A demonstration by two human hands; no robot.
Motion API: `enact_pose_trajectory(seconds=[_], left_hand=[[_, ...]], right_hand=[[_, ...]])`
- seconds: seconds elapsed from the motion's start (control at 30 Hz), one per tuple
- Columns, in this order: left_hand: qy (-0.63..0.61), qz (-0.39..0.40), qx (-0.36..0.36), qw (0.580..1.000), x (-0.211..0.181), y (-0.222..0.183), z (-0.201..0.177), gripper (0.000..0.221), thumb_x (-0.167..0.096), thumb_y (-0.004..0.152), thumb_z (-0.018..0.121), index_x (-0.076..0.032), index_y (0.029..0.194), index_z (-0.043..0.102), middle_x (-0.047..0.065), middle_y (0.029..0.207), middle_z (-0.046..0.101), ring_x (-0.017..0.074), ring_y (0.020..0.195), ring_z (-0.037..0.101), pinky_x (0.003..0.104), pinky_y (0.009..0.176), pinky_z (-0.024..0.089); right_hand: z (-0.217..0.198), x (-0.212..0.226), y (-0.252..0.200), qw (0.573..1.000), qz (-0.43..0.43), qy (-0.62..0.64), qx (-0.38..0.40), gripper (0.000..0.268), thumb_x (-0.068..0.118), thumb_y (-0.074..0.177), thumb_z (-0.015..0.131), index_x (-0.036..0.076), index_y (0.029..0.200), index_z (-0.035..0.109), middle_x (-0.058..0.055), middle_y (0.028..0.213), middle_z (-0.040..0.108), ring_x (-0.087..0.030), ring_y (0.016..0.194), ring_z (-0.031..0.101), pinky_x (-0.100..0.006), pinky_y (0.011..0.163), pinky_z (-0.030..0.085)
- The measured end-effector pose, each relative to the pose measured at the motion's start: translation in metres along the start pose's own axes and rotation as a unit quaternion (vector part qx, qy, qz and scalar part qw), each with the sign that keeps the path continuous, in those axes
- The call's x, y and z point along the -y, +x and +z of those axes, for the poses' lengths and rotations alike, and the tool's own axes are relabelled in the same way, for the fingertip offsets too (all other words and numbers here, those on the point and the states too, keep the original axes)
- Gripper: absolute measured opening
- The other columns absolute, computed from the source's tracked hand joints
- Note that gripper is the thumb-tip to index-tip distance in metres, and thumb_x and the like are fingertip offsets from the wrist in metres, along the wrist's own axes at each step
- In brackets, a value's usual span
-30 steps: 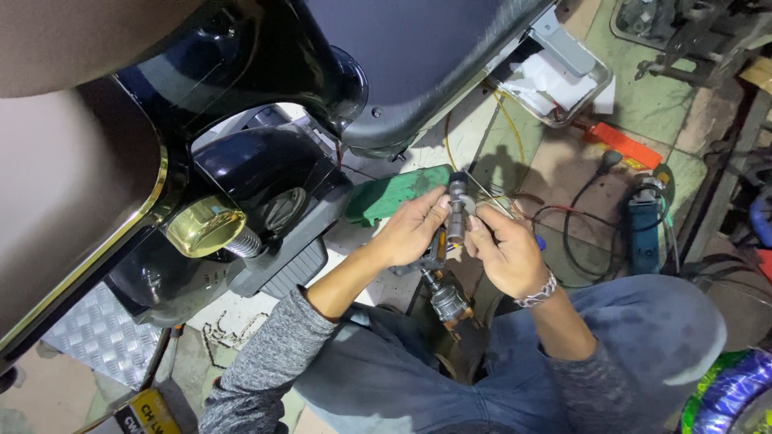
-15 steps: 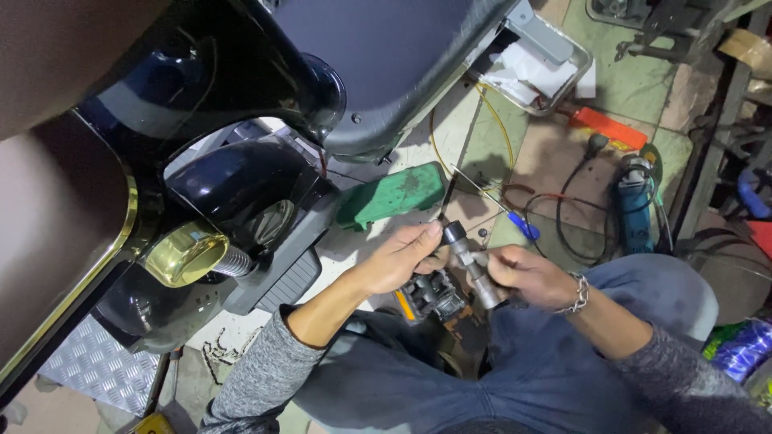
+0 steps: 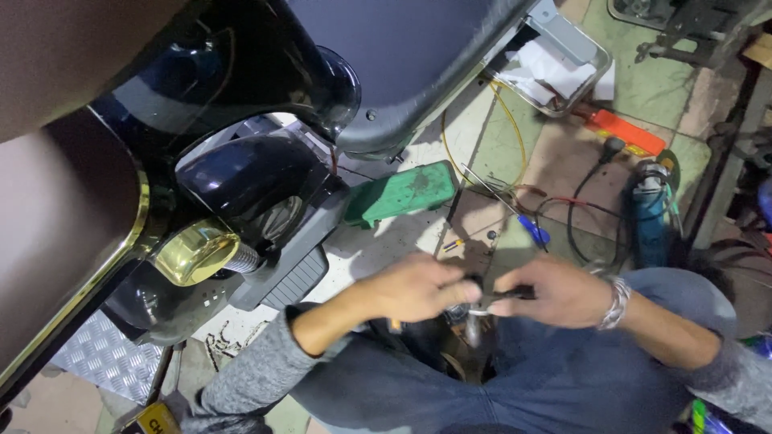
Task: The person uses a wrench and an impact driver to remove and install bolts on a motorcycle frame near the rear axle, then handles a bracket and wires.
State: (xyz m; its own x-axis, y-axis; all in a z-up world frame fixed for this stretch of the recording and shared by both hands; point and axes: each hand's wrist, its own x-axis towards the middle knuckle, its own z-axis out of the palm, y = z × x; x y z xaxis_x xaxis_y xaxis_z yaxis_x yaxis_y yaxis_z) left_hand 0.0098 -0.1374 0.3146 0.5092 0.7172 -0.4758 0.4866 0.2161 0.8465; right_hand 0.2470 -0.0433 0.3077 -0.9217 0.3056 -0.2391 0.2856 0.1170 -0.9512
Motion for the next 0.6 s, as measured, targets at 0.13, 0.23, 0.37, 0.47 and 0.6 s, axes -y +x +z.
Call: enact_pose_trajectory(seconds=[0.13, 0.23, 0.37, 0.47, 0.6], left_hand=[[0.046, -0.111, -0.087, 0.989, 0.007, 0.028, 0.020, 0.075, -0.061, 0.103, 0.030, 0.001, 0.097, 0.072, 0.027, 0.086, 0.075, 0.0508, 0.093, 0.072, 0.058, 0.083, 0.057], [0.300, -0.114, -0.275, 0.906, 0.018, 0.062, 0.001, 0.057, -0.055, 0.101, 0.041, -0.007, 0.095, 0.071, 0.018, 0.077, 0.076, 0.0392, 0.077, 0.077, 0.049, 0.068, 0.060], [0.246, -0.130, -0.445, 0.851, 0.000, 0.077, -0.038, 0.051, -0.056, 0.101, 0.038, -0.009, 0.099, 0.060, 0.022, 0.077, 0.073, 0.0455, 0.077, 0.075, 0.057, 0.069, 0.057], [0.012, -0.051, -0.547, 0.836, -0.032, 0.067, -0.048, 0.063, -0.055, 0.104, 0.032, -0.001, 0.102, 0.065, 0.030, 0.091, 0.070, 0.0495, 0.096, 0.068, 0.058, 0.085, 0.052], [-0.483, 0.025, -0.287, 0.827, -0.024, 0.059, -0.067, 0.066, -0.064, 0.104, 0.023, -0.017, 0.058, 0.037, -0.005, 0.048, 0.026, 0.0071, 0.034, 0.034, 0.015, 0.030, 0.028]], right_hand=[[0.018, 0.000, 0.018, 0.906, 0.386, -0.167, 0.050, 0.060, 0.058, 0.094, 0.060, 0.007, 0.124, 0.073, -0.021, 0.116, 0.078, -0.041, 0.114, 0.072, -0.055, 0.097, 0.056], [0.015, -0.012, 0.060, 0.896, 0.274, -0.331, -0.109, 0.047, 0.053, 0.097, 0.058, 0.012, 0.114, 0.076, -0.015, 0.094, 0.079, -0.035, 0.096, 0.076, -0.048, 0.084, 0.060], [0.009, -0.023, 0.099, 0.912, 0.169, -0.067, -0.367, 0.024, 0.031, 0.104, 0.058, 0.012, 0.104, 0.073, -0.005, 0.075, 0.068, -0.021, 0.075, 0.064, -0.034, 0.069, 0.054], [0.011, 0.015, 0.108, 0.885, 0.034, 0.065, -0.460, 0.015, 0.017, 0.104, 0.061, 0.006, 0.104, 0.071, -0.011, 0.081, 0.066, -0.015, 0.080, 0.058, -0.032, 0.075, 0.051], [-0.010, -0.040, 0.107, 0.883, -0.106, -0.002, -0.457, 0.034, 0.008, 0.091, 0.082, 0.000, 0.123, 0.071, -0.013, 0.099, 0.076, -0.014, 0.100, 0.065, -0.034, 0.094, 0.054]])
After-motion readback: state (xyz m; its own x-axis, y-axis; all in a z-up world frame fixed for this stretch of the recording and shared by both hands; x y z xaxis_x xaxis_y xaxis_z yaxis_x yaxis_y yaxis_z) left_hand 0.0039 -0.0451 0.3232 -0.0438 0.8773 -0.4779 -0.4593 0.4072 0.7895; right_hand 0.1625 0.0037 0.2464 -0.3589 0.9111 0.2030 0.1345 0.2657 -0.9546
